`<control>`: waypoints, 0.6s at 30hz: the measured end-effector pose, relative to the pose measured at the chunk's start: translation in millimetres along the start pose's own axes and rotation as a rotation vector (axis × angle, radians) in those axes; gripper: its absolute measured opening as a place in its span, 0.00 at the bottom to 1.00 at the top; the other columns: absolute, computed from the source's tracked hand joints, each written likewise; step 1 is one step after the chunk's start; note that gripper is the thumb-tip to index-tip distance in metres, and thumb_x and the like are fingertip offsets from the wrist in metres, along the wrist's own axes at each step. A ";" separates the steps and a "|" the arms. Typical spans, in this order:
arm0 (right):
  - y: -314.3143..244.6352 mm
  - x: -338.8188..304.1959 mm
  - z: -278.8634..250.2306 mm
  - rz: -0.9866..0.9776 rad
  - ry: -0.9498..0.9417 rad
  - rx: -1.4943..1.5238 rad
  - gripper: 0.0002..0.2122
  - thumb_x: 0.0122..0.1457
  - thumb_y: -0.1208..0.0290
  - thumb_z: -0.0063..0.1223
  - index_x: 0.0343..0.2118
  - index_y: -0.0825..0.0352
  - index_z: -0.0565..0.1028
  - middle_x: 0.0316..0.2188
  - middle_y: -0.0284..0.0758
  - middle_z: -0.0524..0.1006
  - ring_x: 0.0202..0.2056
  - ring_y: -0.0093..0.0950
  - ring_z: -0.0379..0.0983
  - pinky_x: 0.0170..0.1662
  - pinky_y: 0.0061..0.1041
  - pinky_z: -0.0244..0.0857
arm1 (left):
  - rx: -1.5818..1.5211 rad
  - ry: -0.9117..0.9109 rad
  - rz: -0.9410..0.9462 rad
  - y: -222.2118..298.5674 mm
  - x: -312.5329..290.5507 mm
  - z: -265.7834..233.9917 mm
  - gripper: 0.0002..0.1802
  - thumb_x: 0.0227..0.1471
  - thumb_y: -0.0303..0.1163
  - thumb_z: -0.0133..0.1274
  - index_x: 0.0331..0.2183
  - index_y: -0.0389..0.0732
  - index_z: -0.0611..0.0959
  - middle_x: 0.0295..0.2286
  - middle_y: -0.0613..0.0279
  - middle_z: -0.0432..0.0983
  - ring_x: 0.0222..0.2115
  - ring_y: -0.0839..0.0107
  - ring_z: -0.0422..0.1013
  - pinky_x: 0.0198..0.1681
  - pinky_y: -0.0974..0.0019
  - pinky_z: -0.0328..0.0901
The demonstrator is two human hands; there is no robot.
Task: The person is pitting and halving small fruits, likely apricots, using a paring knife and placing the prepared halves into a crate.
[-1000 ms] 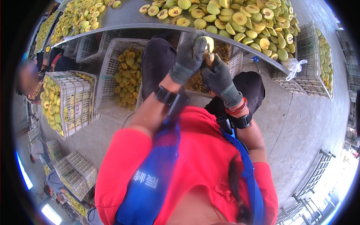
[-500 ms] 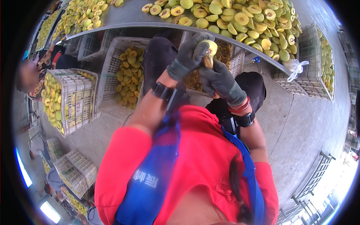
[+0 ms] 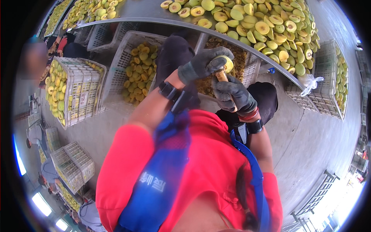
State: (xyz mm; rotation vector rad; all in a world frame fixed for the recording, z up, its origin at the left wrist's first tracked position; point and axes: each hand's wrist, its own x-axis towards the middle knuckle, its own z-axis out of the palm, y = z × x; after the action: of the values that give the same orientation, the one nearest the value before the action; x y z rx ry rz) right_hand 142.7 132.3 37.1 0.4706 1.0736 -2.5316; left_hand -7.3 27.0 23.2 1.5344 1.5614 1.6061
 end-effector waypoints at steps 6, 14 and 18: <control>17.2 16.5 -1.0 -0.122 0.086 0.080 0.07 0.57 0.69 0.47 0.33 0.67 0.66 0.13 0.28 0.63 0.08 0.17 0.54 0.09 0.17 0.48 | 0.276 0.424 0.148 -31.1 -0.9 21.0 0.14 0.57 0.37 0.45 0.36 0.35 0.76 0.31 0.57 0.74 0.32 0.69 0.71 0.38 0.70 0.65; 12.5 29.6 -19.6 -0.272 0.042 0.062 0.08 0.58 0.67 0.46 0.36 0.65 0.66 0.15 0.26 0.62 0.11 0.17 0.55 0.13 0.16 0.49 | 0.751 0.869 -0.149 6.4 -60.9 -74.5 0.19 0.54 0.40 0.47 0.42 0.37 0.74 0.30 0.51 0.76 0.34 0.55 0.72 0.40 0.57 0.66; 37.8 62.8 -93.7 -0.269 0.291 -0.335 0.10 0.59 0.64 0.44 0.37 0.65 0.67 0.15 0.24 0.60 0.13 0.17 0.53 0.16 0.16 0.50 | 1.242 0.724 -0.428 -12.4 -100.6 -153.3 0.18 0.51 0.42 0.49 0.39 0.38 0.77 0.34 0.50 0.76 0.37 0.53 0.72 0.41 0.55 0.66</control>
State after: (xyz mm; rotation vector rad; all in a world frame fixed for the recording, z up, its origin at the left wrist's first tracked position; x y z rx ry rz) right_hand 119.1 164.8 -74.9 0.6489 1.7375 -2.4776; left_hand -116.2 -120.4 9.0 0.8297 3.3868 0.9132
